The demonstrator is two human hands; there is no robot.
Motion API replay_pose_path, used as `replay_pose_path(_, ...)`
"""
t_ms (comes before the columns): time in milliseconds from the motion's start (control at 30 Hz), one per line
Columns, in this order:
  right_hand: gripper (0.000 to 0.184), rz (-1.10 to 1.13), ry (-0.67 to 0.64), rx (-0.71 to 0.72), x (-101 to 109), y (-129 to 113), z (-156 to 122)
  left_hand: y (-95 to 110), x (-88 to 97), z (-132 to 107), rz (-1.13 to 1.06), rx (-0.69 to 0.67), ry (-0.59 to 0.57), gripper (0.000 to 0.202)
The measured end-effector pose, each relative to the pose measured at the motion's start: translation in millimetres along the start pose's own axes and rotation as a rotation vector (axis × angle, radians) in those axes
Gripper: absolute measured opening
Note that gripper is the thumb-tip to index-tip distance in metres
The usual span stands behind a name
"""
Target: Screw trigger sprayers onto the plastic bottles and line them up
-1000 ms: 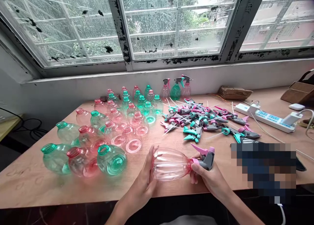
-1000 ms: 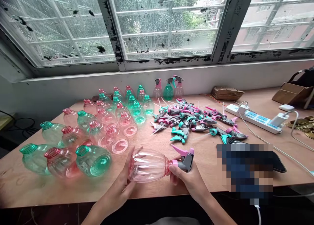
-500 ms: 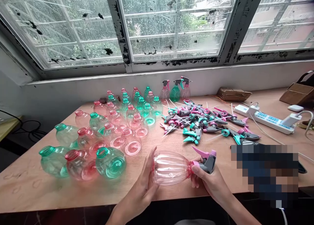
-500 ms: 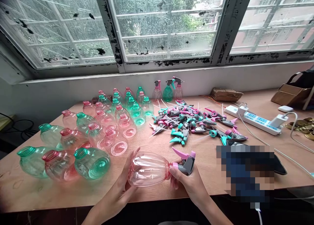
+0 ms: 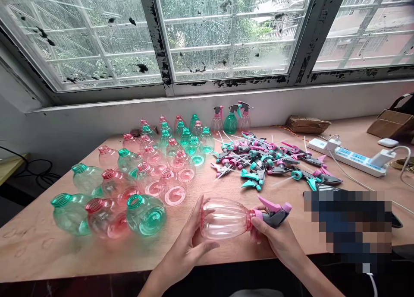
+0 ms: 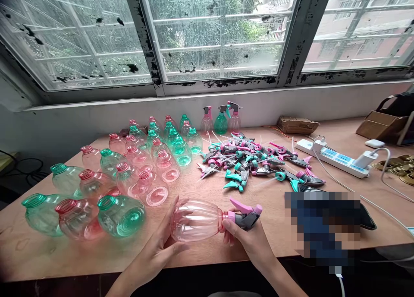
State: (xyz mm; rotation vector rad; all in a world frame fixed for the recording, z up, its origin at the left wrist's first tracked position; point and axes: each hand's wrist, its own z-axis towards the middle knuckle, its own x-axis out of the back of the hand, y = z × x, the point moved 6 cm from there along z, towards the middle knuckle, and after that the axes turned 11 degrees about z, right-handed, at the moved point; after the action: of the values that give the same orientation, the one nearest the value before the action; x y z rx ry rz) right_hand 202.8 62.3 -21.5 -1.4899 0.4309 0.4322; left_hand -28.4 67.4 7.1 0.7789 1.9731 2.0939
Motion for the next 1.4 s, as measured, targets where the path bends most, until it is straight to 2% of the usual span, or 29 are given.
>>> replay_pose_path(133,0.024,0.042,-0.006,0.003,-0.3,0.8,0.8,1.5,-3.1,0.1,-0.019,-0.024,-0.018,0.075)
replay_pose_path(333,0.021,0.025,-0.018,-0.028,-0.3,2.9,0.1,1.8,1.4,2.3,-0.033,-0.066,0.075,0.085)
replay_pose_path(433,0.022,0.015,-0.019,-0.046,-0.8,2.6,-0.5,-0.8,0.3,2.5,0.001,-0.049,0.034,0.078)
replay_pose_path(600,0.025,0.041,-0.018,-0.057,-2.6,1.6,-1.5,-1.9,1.9,-1.1,0.116,-0.005,0.002,0.1)
replay_pose_path(700,0.026,0.047,-0.011,-0.06,-1.1,3.3,-0.5,-2.5,3.5,-2.2,0.069,0.014,0.024,0.09)
replay_pose_path(833,0.023,0.082,0.018,-0.045,2.5,3.9,2.1,-0.5,0.8,-1.1,0.111,-0.003,0.027,0.081)
replay_pose_path(1000,0.03,0.048,-0.011,-0.071,-2.6,3.1,-0.6,4.3,0.3,-0.9,0.051,-0.039,0.018,0.107)
replay_pose_path(1133,0.032,0.007,-0.031,-0.065,-3.7,3.0,-2.3,3.2,0.9,-1.9,0.097,-0.013,-0.008,0.093)
replay_pose_path(1267,0.029,0.045,-0.018,-0.086,-0.8,4.7,-0.4,5.4,0.0,-1.5,0.166,-0.055,0.013,0.085)
replay_pose_path(1400,0.033,0.035,0.009,-0.084,-2.0,3.7,0.1,0.7,-0.9,-1.8,0.055,-0.014,-0.005,0.105)
